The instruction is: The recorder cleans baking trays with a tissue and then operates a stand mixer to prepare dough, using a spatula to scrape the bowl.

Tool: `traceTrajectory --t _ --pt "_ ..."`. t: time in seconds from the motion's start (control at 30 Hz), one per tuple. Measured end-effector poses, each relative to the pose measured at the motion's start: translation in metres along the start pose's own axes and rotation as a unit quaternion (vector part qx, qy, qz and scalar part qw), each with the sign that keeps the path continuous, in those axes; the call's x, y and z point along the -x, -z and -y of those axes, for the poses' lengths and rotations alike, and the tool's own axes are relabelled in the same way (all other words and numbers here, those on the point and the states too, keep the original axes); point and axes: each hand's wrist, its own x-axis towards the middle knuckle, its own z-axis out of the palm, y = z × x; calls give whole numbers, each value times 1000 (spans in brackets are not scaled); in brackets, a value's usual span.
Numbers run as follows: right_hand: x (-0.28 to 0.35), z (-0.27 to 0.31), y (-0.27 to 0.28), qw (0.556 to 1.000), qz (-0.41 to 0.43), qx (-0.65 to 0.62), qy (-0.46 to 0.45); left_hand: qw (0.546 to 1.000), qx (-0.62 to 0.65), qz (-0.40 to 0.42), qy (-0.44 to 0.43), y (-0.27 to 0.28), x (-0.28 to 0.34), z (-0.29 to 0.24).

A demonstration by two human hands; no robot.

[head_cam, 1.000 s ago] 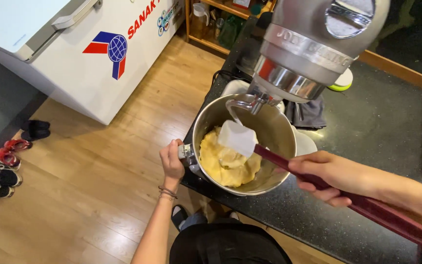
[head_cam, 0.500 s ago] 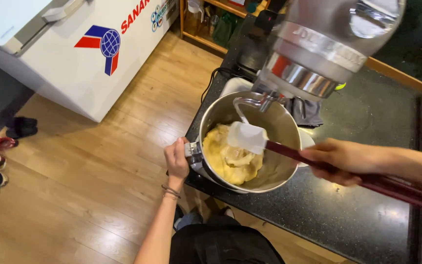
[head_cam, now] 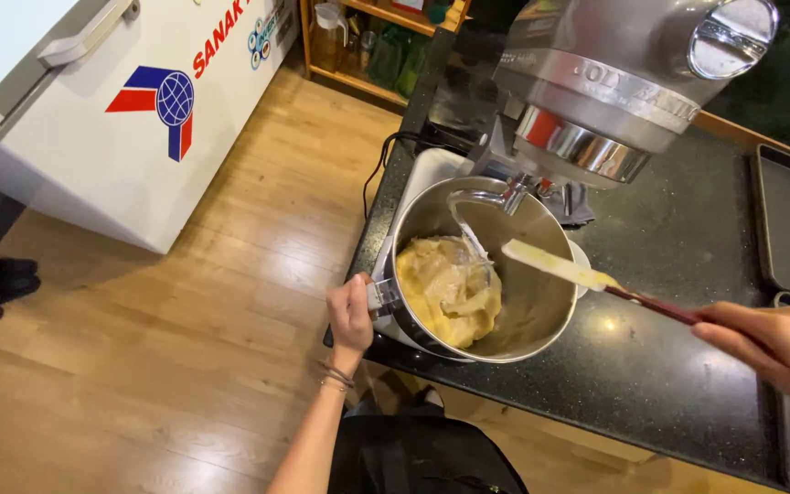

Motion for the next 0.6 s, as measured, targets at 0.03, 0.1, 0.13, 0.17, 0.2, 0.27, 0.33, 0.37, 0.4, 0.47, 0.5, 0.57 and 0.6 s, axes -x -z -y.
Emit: traceTrajectory --t 0.03,0.1,0.13,0.17,0.2,0.27,0.33,0.37,0.4,0.47,0.5,0.57,0.6 --pt "-12 -17 -11 988 -126 23 84 1000 2 12 1 1 -1 0" --pt "-24 -31 -15 953 -251 43 161 1000 5 26 2 2 -2 -1" --pt "-24 -28 -8 911 -323 173 189 999 -5 29 -17 2 -3 -2" --pt "-25 -25 0 846 -387 300 213 999 -16 31 -35 3 -2 -3" --pt "-17 -10 12 845 -387 300 214 999 -16 30 -34 4 -3 -3" --pt "-2 19 35 768 -394 465 196 998 -37 36 -31 5 -4 -3" --pt "20 66 64 735 -383 530 180 999 -29 39 -22 5 -4 -4" --pt "31 89 78 699 -368 592 162 999 -20 43 -14 5 -4 -4" --pt "36 103 87 698 -369 591 164 999 -22 42 -14 4 -4 -2" --pt "44 131 106 702 -385 583 141 999 -4 45 20 4 -1 0" --pt "44 135 108 700 -386 583 144 999 -7 42 20 4 -1 2" --pt "43 143 115 714 -351 598 95 1000 3 24 15 2 0 4" --pt "38 140 113 712 -353 599 99 1000 1 19 15 2 1 4"
